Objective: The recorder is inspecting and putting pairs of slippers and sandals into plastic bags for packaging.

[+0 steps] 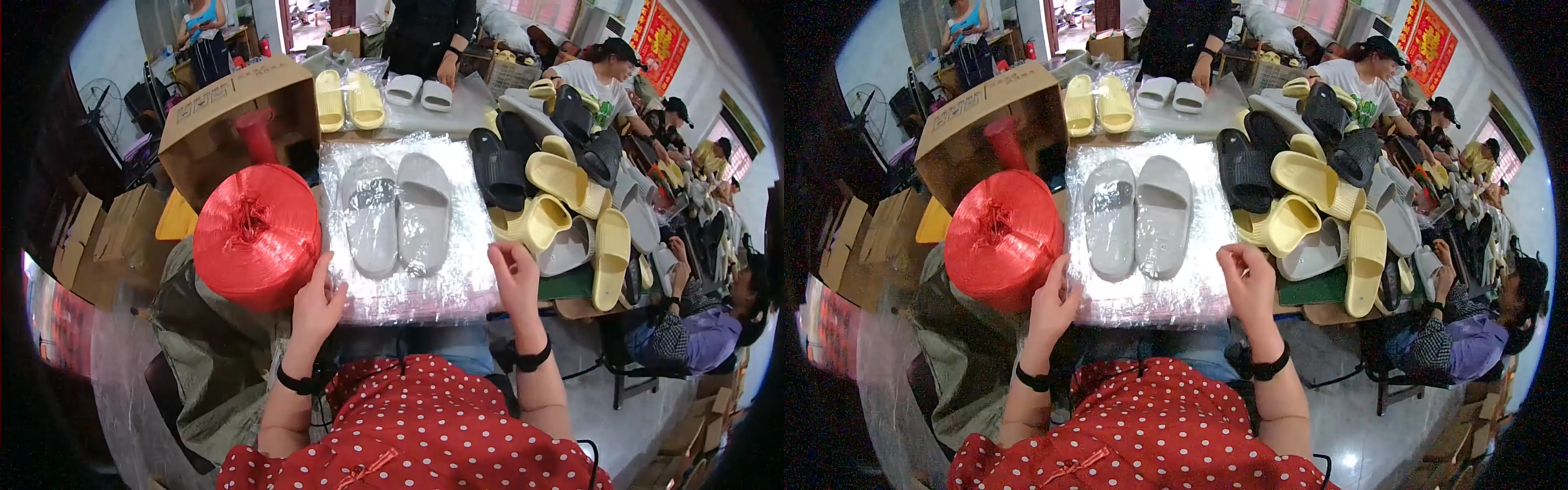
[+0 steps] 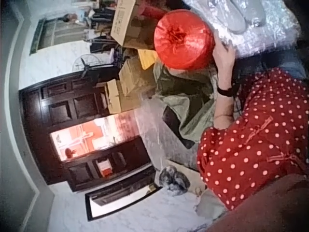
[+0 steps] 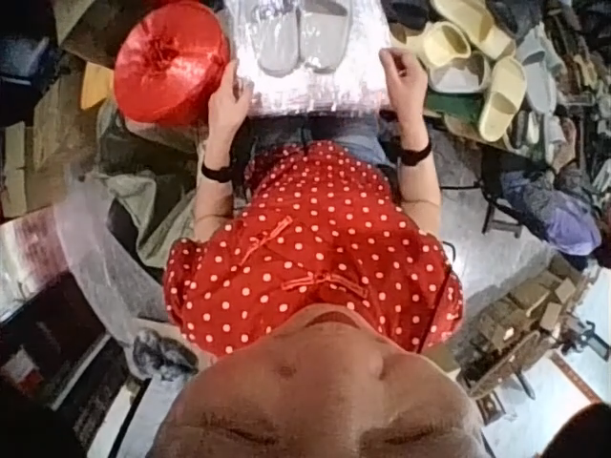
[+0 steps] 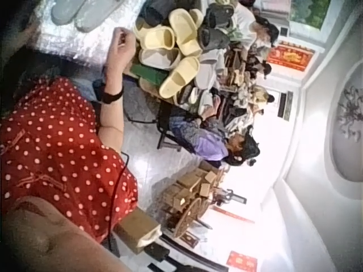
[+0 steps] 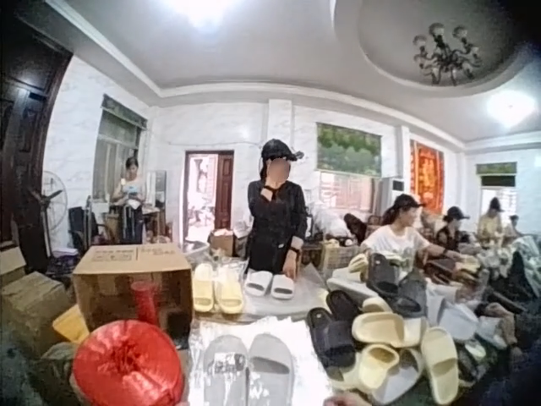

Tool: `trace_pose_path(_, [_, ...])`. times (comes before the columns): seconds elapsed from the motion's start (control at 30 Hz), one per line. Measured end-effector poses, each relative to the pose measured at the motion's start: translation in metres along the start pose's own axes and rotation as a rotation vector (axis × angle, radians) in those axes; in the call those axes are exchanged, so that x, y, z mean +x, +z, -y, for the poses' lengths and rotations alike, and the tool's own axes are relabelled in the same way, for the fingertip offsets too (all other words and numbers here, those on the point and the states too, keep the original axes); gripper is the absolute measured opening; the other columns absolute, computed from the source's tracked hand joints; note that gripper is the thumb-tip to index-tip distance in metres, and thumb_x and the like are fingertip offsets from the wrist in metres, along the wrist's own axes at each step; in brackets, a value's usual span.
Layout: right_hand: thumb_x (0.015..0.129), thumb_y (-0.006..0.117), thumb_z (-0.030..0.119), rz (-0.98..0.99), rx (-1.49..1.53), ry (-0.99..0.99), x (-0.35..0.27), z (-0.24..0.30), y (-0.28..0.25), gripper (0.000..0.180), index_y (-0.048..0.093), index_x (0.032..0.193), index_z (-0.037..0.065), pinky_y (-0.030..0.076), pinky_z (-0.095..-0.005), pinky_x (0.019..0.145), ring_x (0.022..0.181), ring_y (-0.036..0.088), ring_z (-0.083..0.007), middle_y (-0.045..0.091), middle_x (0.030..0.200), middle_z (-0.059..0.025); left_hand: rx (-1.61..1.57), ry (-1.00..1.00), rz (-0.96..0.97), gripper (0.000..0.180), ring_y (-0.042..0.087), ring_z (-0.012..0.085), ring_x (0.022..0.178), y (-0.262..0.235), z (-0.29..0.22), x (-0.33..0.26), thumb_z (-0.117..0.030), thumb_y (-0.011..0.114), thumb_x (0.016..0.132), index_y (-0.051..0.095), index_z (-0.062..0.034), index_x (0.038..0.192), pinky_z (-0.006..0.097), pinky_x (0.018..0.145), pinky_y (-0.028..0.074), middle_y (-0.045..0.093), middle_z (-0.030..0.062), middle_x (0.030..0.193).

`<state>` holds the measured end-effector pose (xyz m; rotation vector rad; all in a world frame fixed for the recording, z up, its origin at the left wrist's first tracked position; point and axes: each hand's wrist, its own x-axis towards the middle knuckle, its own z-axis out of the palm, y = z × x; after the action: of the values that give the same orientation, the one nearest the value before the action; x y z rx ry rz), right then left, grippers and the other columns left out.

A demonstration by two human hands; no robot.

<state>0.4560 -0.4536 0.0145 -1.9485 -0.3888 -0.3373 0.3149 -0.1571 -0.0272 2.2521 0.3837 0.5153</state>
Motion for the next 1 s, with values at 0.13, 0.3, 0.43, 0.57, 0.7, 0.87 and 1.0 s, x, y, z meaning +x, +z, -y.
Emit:
trace_pose_path(0.13, [0.088,0.07,0.023,0.179,-0.422,0.178,0.026,-0.027,0.009,0.035,0.064,0.116,0.003,0.045,-0.0279,0.062,0.064,0.058,-0.0151,0.063,0.072,-0.0054,-0.093,-0.03,0.009,0.063,0.055,0.0233,0.054,0.003,-0.001,0.001,-0.016,0.064,0.087,0.043,-0.0129,0.146,0.035,0.057,0.044,0.052,0.0101,0.063])
trace_pose_path(0.3, [0.09,0.06,0.011,0.348,0.1,0.212,0.02,-0.062,0.015,0.038,0.053,0.127,0.002,0.045,-0.0257,0.061,0.062,0.055,-0.009,0.061,0.068,-0.0021,-0.281,0.006,0.024,0.051,0.052,0.0134,0.055,0.005,0.005,0.0,-0.007,0.059,0.087,0.053,-0.0099,0.138,0.03,0.056,0.044,0.05,0.0074,0.061])
trace_pose_path(0.43, [0.092,0.053,0.002,0.388,0.428,0.341,0.012,-0.075,0.009,0.034,0.057,0.125,0.003,0.044,-0.023,0.063,0.066,0.054,-0.0086,0.061,0.076,0.0005,-0.365,-0.001,0.062,0.047,0.055,0.0096,0.058,0.004,0.011,-0.002,0.003,0.053,0.088,0.058,-0.0063,0.133,0.026,0.058,0.046,0.056,0.0043,0.066])
trace_pose_path(0.57, [0.089,0.044,-0.005,0.507,0.277,0.171,0.005,-0.084,-0.007,0.032,0.07,0.107,0.002,0.046,-0.0251,0.078,0.087,0.057,-0.0127,0.063,0.091,-0.0054,-0.374,0.101,0.196,0.045,0.06,0.0088,0.069,-0.001,0.023,-0.001,0.005,0.052,0.086,0.059,-0.0019,0.13,0.023,0.062,0.047,0.063,0.005,0.087])
trace_pose_path(0.7, [0.077,0.056,-0.005,0.481,0.024,-0.222,0.0,-0.059,-0.02,0.039,0.07,0.111,0.007,0.046,-0.0326,0.085,0.092,0.057,-0.0262,0.062,0.097,-0.0107,-0.599,0.197,0.278,0.048,0.062,0.0149,0.097,-0.01,0.028,-0.002,0.009,0.049,0.081,0.06,0.0019,0.127,0.023,0.079,0.049,0.061,0.0102,0.112])
trace_pose_path(0.87, [0.078,0.066,0.003,0.446,-0.169,-0.373,-0.012,-0.045,-0.021,0.03,0.073,0.106,0.011,0.045,-0.0341,0.082,0.092,0.054,-0.0251,0.058,0.096,-0.0083,-0.525,0.179,0.257,0.047,0.06,0.0212,0.104,-0.007,0.03,-0.006,0.008,0.053,0.081,0.061,-0.001,0.126,0.029,0.085,0.049,0.063,0.0115,0.113])
trace_pose_path(1.0, [0.081,0.07,0.01,0.281,-0.159,-0.342,-0.012,-0.06,-0.015,0.012,0.075,0.092,0.009,0.044,-0.0331,0.077,0.09,0.052,-0.0234,0.054,0.092,-0.007,-0.174,0.268,0.124,0.033,0.059,0.0265,0.102,-0.006,0.022,-0.006,-0.002,0.066,0.081,0.069,-0.0036,0.114,0.033,0.086,0.048,0.064,0.0115,0.109])
